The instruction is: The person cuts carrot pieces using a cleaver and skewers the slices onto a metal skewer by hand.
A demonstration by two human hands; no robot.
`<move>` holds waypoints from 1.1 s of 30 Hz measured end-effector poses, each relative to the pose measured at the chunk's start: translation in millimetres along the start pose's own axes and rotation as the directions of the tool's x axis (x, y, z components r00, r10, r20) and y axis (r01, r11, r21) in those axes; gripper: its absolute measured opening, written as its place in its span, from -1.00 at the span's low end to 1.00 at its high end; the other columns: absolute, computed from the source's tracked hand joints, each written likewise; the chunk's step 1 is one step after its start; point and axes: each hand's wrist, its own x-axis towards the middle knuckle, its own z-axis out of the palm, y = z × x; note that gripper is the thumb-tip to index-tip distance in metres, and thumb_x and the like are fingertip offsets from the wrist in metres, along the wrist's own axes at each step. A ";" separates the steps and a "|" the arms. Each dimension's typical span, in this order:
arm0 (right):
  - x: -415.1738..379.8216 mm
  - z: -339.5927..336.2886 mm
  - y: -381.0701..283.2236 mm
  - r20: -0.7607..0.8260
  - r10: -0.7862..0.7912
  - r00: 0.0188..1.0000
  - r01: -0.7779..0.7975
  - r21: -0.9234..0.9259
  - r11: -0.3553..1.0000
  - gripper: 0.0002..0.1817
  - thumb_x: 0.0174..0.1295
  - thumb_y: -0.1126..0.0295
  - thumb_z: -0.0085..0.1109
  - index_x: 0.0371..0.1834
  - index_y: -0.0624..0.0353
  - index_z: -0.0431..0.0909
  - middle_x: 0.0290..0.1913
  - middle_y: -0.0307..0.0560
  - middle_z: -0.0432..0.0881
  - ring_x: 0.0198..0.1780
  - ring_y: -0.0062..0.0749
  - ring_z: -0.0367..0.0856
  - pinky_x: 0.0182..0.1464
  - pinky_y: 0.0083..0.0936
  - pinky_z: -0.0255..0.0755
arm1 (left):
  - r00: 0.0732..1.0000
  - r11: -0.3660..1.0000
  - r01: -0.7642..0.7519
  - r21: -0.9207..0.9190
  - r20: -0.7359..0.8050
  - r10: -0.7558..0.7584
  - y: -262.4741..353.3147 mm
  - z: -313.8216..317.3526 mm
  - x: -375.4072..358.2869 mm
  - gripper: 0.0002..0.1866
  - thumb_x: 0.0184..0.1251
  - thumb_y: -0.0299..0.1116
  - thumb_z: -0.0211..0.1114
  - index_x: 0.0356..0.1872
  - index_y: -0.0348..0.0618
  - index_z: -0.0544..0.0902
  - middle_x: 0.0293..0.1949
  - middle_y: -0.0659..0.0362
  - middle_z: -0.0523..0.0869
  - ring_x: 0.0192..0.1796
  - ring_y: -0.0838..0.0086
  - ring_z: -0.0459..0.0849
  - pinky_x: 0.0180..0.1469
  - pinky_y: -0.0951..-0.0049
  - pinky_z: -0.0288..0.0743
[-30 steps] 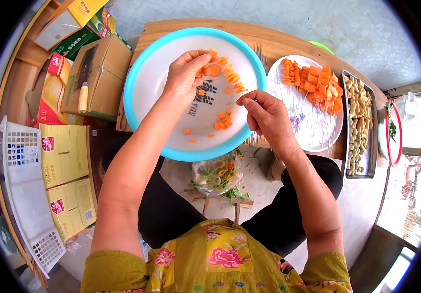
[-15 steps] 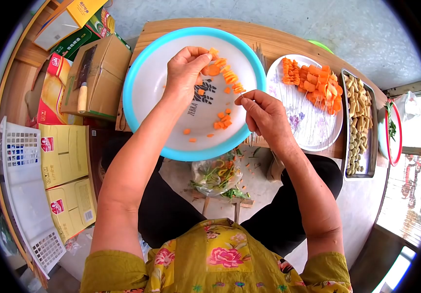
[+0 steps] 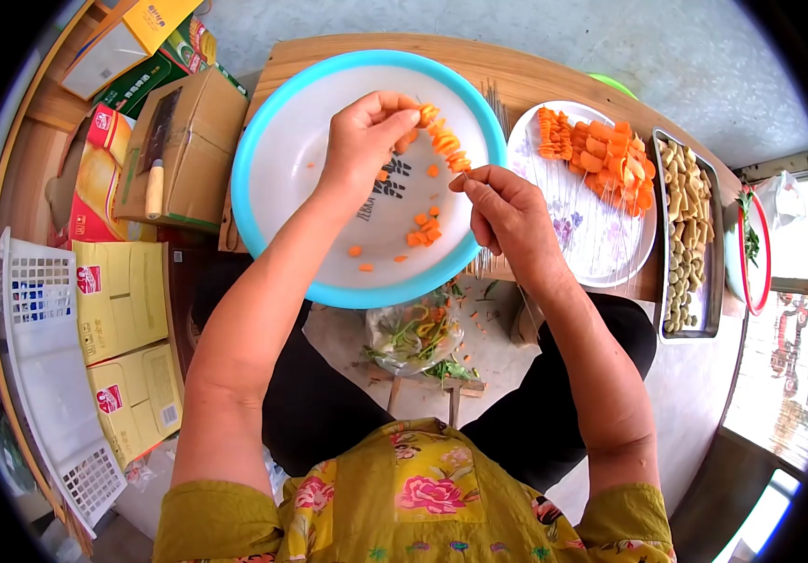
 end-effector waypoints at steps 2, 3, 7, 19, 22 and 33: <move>1.5 -1.8 0.8 -0.012 -0.002 1.000 0.002 0.000 1.000 -0.78 0.40 0.35 0.01 -0.17 0.27 0.58 -0.72 -0.36 0.34 -0.70 -0.76 0.20 -0.63 -0.71 0.07 | 0.969 0.896 0.244 -0.371 0.051 -0.243 0.6 -4.5 0.6 -0.86 0.36 -0.45 0.17 -0.14 -0.27 0.59 -0.29 0.21 0.66 -0.43 0.68 0.50 -0.50 0.69 0.31; 1.7 -2.5 1.3 -0.023 -0.003 1.000 0.003 0.001 1.000 -0.78 0.40 0.35 0.00 -0.17 0.26 0.58 -0.73 -0.36 0.34 -0.70 -0.76 0.20 -0.63 -0.71 0.07 | 0.968 0.896 0.245 -0.371 0.049 -0.244 -2.3 -8.3 2.1 -0.86 0.36 -0.45 0.17 -0.14 -0.27 0.59 -0.29 0.21 0.66 -0.43 0.68 0.50 -0.50 0.69 0.31; 2.2 -3.4 0.3 -0.024 -0.001 1.000 0.001 0.008 1.000 -0.78 0.40 0.35 0.00 -0.17 0.27 0.58 -0.72 -0.36 0.34 -0.70 -0.77 0.20 -0.63 -0.71 0.08 | 0.910 0.752 0.413 -0.514 0.198 -0.365 -3.7 -13.5 5.6 -0.77 0.45 -0.43 0.04 -0.03 -0.33 0.56 -0.15 0.12 0.65 -0.32 0.66 0.51 -0.53 0.72 0.23; -0.2 -2.1 -3.0 0.006 0.020 1.000 -0.020 0.000 1.000 -0.78 0.41 0.34 -0.01 -0.16 0.25 0.58 -0.73 -0.37 0.34 -0.70 -0.78 0.19 -0.62 -0.72 0.06 | 0.947 0.854 0.318 -0.411 0.092 -0.308 -1.9 -13.3 5.2 -0.82 0.37 -0.46 0.18 -0.06 -0.28 0.54 -0.24 0.11 0.68 -0.35 0.64 0.59 -0.59 0.73 0.20; -2.0 -1.4 -4.4 0.032 0.011 0.999 -0.010 -0.020 1.000 -0.78 0.41 0.33 -0.01 -0.16 0.24 0.58 -0.73 -0.37 0.34 -0.70 -0.78 0.19 -0.62 -0.72 0.07 | 0.943 0.841 0.325 -0.431 0.082 -0.322 -4.0 -15.8 6.6 -0.84 0.37 -0.41 0.23 -0.12 -0.25 0.55 -0.26 0.16 0.68 -0.37 0.67 0.57 -0.61 0.73 0.17; -3.5 1.0 -5.3 0.062 0.017 0.998 -0.014 -0.047 0.999 -0.77 0.42 0.34 -0.04 -0.17 0.25 0.57 -0.73 -0.38 0.34 -0.70 -0.79 0.22 -0.62 -0.74 0.09 | 0.957 0.867 0.276 -0.416 0.035 -0.288 -5.0 -15.9 7.0 -0.86 0.31 -0.38 0.31 -0.22 -0.19 0.59 -0.33 0.25 0.69 -0.40 0.74 0.52 -0.59 0.75 0.12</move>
